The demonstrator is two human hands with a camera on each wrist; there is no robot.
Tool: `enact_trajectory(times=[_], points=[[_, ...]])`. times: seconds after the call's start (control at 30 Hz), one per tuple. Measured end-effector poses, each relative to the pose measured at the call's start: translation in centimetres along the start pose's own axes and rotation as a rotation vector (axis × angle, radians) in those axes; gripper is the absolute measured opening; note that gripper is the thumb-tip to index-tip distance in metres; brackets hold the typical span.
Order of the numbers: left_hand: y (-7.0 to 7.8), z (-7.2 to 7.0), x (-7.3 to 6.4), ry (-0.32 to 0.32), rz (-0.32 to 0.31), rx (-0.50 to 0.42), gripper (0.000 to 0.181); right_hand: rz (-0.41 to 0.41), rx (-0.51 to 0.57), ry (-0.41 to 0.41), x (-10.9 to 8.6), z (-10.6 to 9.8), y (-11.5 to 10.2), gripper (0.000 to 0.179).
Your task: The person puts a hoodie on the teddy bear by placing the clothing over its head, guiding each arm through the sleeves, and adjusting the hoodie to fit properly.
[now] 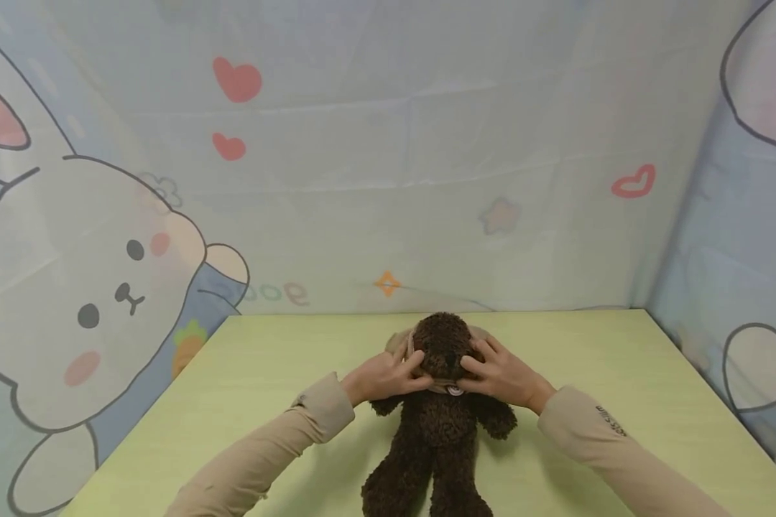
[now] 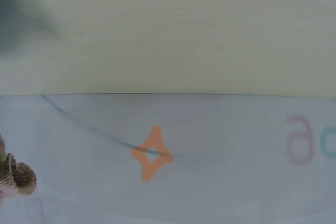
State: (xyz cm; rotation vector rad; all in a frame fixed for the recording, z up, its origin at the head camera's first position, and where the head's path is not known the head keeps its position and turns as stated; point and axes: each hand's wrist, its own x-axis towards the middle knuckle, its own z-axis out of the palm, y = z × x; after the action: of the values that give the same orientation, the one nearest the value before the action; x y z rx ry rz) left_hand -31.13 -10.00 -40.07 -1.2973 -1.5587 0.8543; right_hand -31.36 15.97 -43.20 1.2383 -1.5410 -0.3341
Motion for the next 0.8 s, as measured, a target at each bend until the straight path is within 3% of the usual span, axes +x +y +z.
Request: enact_trajectory(times=[0.1,0.2,0.27,0.43,0.5,0.6,0.7,0.8], points=[[0.0,-0.2,-0.5,-0.067,-0.009,0.019,0.026,0.016,-0.006,-0.009,0.3,0.3,-0.1,0.036],[0.0,-0.2,-1.0,-0.075,-0.089,-0.056,0.026,0.044,0.017,0.014,0.4,0.6,0.0,0.034],[0.0,-0.2,-1.2,-0.049,-0.183,-0.2,0.025,0.063,0.045,0.03,0.2,0.9,0.0,0.034],[0.4,-0.3,-1.2,-0.008,-0.446,-0.693,0.014,0.091,0.111,0.02,-0.5,1.0,0.3,0.037],[0.6,-0.5,-0.7,-0.03,-0.585,-0.901,0.018,0.102,0.133,0.012,-0.8,1.0,0.3,0.04],[0.5,-0.9,0.3,-0.038,-0.882,-1.185,0.034,0.163,0.189,0.001,-0.9,1.0,0.3,0.042],[-0.1,-1.0,1.2,-0.038,-1.191,-1.437,0.058,0.32,0.334,-0.076,-1.1,0.5,0.1,0.039],[-0.6,-0.8,1.4,-0.137,-1.412,-1.772,0.083,0.494,0.452,-0.162,-1.3,-0.1,-0.6,0.042]])
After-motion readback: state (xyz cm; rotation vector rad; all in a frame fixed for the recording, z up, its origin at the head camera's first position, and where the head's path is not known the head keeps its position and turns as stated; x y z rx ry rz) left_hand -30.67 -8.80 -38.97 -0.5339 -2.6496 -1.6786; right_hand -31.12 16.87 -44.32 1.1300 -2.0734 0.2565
